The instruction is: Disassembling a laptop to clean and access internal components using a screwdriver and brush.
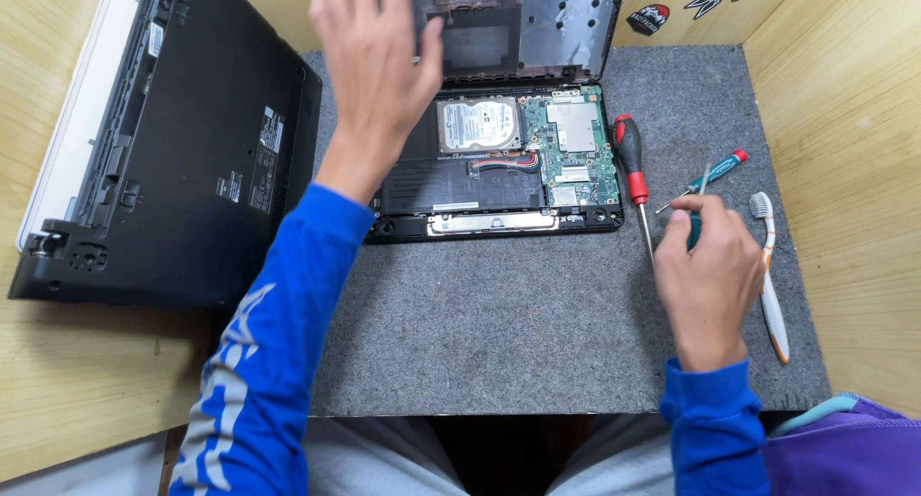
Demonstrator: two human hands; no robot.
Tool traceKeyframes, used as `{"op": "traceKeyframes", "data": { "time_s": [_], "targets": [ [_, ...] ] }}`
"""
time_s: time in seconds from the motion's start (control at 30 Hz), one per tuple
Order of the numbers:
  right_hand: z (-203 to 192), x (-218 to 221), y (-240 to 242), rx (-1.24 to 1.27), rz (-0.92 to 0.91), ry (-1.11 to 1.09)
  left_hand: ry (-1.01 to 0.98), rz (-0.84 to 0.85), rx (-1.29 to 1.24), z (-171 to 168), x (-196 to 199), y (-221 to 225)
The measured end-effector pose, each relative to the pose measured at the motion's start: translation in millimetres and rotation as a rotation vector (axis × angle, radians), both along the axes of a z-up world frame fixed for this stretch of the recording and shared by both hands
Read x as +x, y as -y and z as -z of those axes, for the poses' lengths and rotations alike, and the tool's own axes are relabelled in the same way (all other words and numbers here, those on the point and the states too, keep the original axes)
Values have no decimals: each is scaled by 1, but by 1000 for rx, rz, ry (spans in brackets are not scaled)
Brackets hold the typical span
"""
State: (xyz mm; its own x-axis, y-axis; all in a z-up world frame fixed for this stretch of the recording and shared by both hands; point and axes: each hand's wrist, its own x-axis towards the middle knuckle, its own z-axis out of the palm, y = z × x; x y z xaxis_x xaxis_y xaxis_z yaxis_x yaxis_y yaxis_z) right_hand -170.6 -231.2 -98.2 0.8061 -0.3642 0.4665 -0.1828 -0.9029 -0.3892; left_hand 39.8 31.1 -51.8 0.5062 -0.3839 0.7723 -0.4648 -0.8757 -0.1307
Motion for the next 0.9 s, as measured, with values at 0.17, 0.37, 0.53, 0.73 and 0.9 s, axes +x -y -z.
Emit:
{"op": "traceKeyframes", "data": {
  "time_s": [0.17, 0.37, 0.53, 0.73, 0.9],
  "targets": [
    [10, 8, 29, -285, 133, -34, -406, -12, -652, 44, -29, -42],
    [-19, 40, -12, -61, -160, -8, -687, -10, -546, 64, -27, -36],
    [6, 94, -5, 6, -261, -40, -720, 55, -627, 64, -29, -40],
    [23, 91, 6, 125, -336, -63, -660, -4, -662, 70, -34, -39],
    [-2, 84, -1, 249, -281, -232, -617, -22, -767, 68, -32, -44]
  ]
}}
